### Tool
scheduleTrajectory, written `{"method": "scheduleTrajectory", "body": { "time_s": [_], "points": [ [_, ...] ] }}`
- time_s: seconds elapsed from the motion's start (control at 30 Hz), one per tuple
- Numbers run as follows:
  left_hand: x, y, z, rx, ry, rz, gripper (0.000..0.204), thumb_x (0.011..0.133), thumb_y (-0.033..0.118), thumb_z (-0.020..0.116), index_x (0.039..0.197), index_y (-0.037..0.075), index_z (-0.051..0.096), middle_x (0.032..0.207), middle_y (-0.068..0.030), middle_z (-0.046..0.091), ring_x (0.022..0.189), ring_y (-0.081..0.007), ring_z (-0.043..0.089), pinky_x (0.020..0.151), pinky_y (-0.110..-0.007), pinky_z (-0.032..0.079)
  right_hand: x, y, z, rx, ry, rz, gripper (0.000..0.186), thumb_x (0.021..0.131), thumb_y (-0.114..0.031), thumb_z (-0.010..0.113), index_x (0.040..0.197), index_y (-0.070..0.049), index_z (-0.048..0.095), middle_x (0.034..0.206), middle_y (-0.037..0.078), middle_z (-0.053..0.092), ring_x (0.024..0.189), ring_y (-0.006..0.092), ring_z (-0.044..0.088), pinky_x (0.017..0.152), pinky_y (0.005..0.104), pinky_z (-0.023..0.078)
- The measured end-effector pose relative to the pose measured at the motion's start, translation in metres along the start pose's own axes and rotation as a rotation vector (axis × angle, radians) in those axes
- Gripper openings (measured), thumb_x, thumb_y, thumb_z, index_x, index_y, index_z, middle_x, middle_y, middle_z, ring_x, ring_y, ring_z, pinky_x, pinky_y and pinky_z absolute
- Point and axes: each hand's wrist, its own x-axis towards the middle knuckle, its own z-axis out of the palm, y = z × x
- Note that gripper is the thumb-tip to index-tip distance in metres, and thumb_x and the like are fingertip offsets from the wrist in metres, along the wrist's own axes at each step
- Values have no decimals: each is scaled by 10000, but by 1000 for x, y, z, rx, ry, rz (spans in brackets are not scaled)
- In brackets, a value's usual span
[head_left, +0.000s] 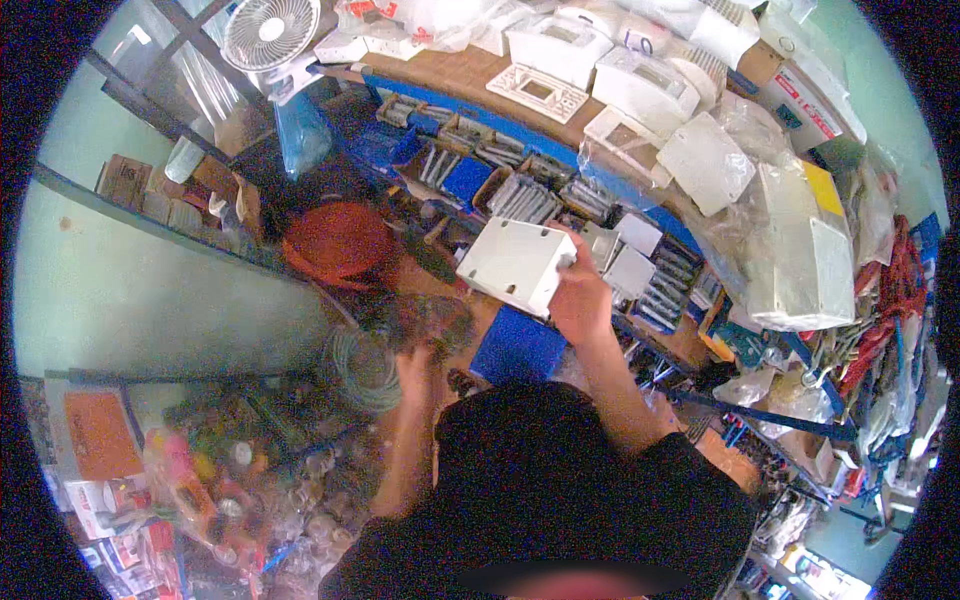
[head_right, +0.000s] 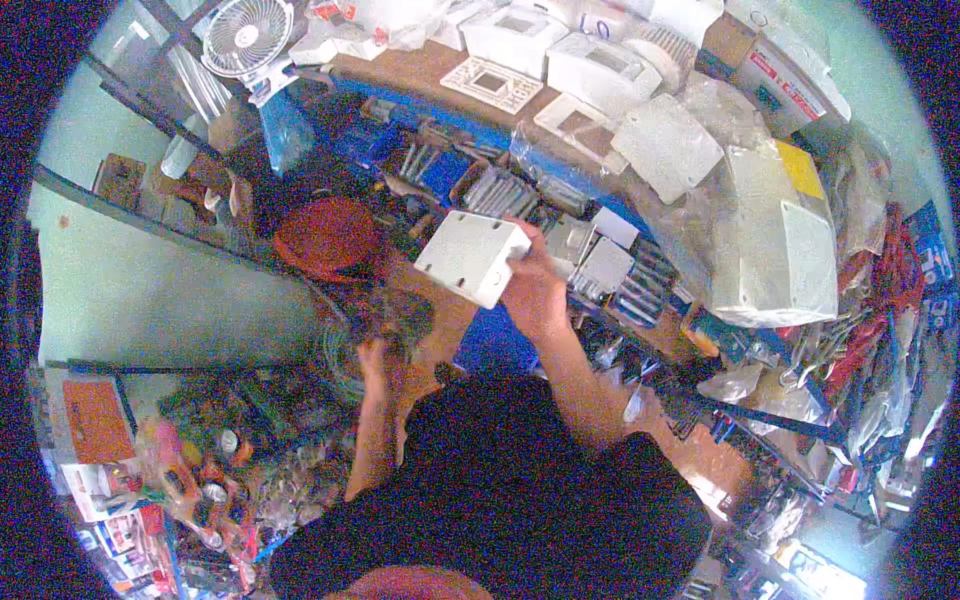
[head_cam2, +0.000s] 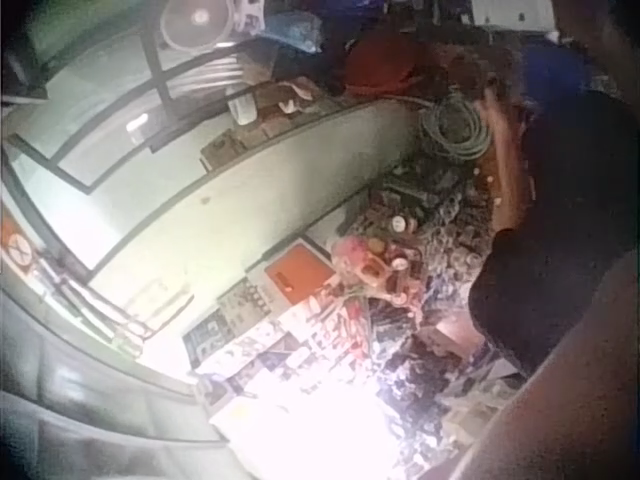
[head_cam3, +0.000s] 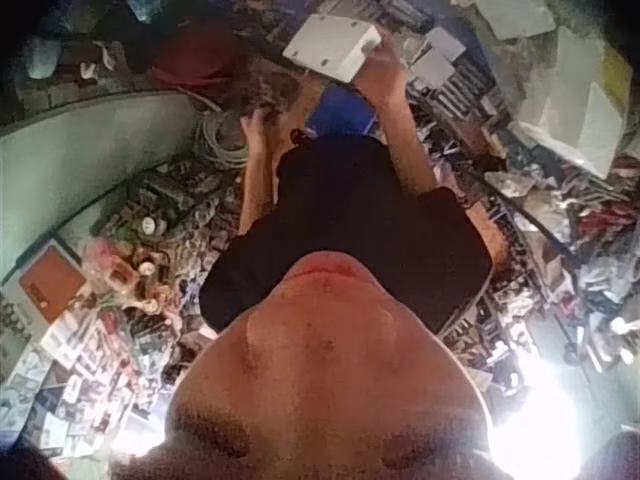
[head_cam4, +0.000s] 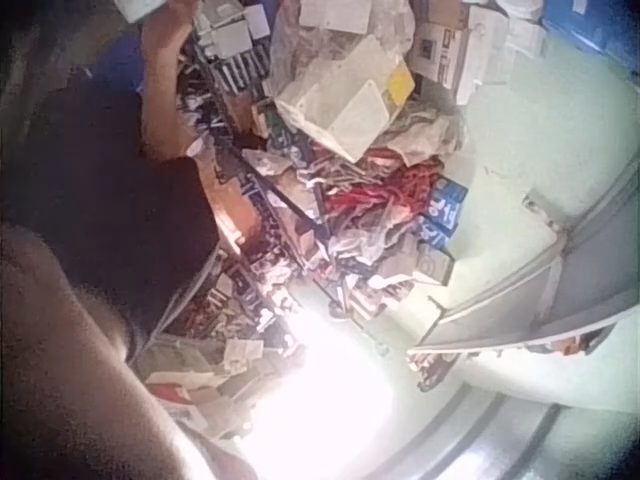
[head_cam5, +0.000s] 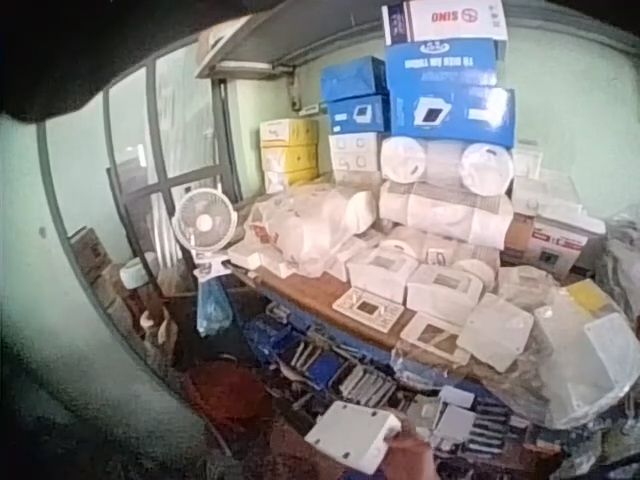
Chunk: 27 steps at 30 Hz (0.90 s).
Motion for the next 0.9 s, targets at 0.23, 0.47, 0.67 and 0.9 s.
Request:
{"method": "scheduleTrajectory", "body": {
  "time_s": [0.23, 0.47, 0.67, 0.9],
  "points": [
    [1, 99, 108, 654, -636, 479, 776, 838, 182, 705, 1522, 47, 365, 1566, -218, 364, 1467, -387, 327, 1216, -498, 229, 3, 43, -38, -12, 289, 65, 471, 1026, -467, 479, 1127, -34, 636, 1025, 104, 701, 920, 284, 686, 862, 419, 558],
    [22, 71, 141, 362, -153, 260, 485, 952, 119, 594, 1404, -25, 496, 1369, -178, 598, 1356, -293, 496, 1150, -390, 346, -33, 41, 1, -908, 320, -354, 465, 1108, -362, 333, 1087, 4, 620, 963, 53, 642, 886, 144, 572, 856, 311, 463],
    [-16, 71, 135, 664, -511, 691, 650, 840, 35, 662, 1456, 23, 457, 1596, -257, 306, 1506, -422, 240, 1226, -460, 184, -39, 28, 7, -845, 293, -495, 440, 1105, -324, 285, 1080, -1, 582, 1008, 90, 608, 926, 176, 565, 893, 311, 440],
    [19, 61, 133, 273, -209, 608, 650, 837, 46, 645, 1453, 4, 441, 1565, -285, 344, 1467, -421, 324, 1189, -478, 271, -42, 5, 22, -1056, 174, -675, 406, 1064, -278, 282, 1121, 27, 543, 1055, 134, 592, 1024, 213, 544, 963, 340, 400]
  ]
}}
